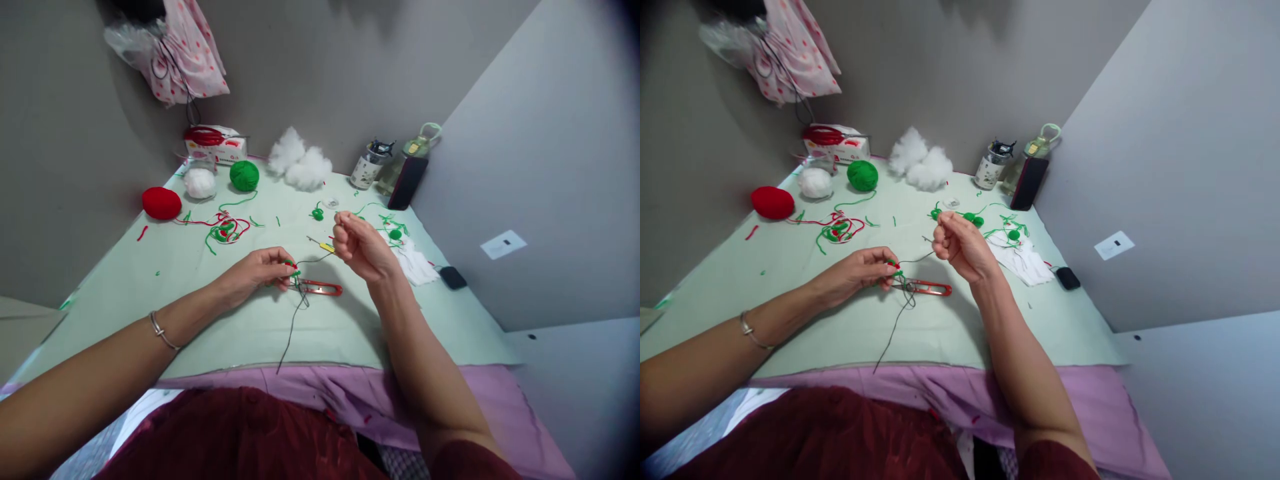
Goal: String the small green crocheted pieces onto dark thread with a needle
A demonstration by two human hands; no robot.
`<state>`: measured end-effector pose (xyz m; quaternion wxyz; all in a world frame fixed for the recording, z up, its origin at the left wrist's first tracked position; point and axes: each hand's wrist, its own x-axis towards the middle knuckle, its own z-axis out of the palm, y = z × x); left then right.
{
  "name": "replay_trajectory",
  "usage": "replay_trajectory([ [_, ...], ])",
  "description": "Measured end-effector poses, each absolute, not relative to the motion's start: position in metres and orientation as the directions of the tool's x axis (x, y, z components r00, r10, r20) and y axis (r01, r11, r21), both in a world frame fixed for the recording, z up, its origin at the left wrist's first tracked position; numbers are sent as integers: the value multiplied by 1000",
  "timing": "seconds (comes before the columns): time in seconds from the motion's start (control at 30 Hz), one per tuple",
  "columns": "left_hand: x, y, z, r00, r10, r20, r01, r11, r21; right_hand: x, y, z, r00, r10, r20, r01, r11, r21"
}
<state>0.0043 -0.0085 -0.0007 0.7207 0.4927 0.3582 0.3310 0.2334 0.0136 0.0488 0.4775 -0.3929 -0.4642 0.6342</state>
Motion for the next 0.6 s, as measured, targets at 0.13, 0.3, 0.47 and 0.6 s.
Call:
replay_trajectory([
  [0.13, 0, -7, 1, 548, 811, -205, -163, 344, 925, 257, 25, 49, -143, 989, -46, -299, -87, -950],
  [0.3, -5, -6, 1, 561, 802, -206, -176, 358, 917, 317, 44, 47, 304, 952, -39, -406, 93, -909],
  [0.47, -8, -4, 2, 552, 808, -204, -190, 361, 913, 333, 48, 43, 568, 815, 119, -229, 295, -928],
  [0.6, -8, -3, 2, 544, 813, -208, -203, 369, 907, 281, 30, 40, 152, 954, 258, 16, 258, -966],
])
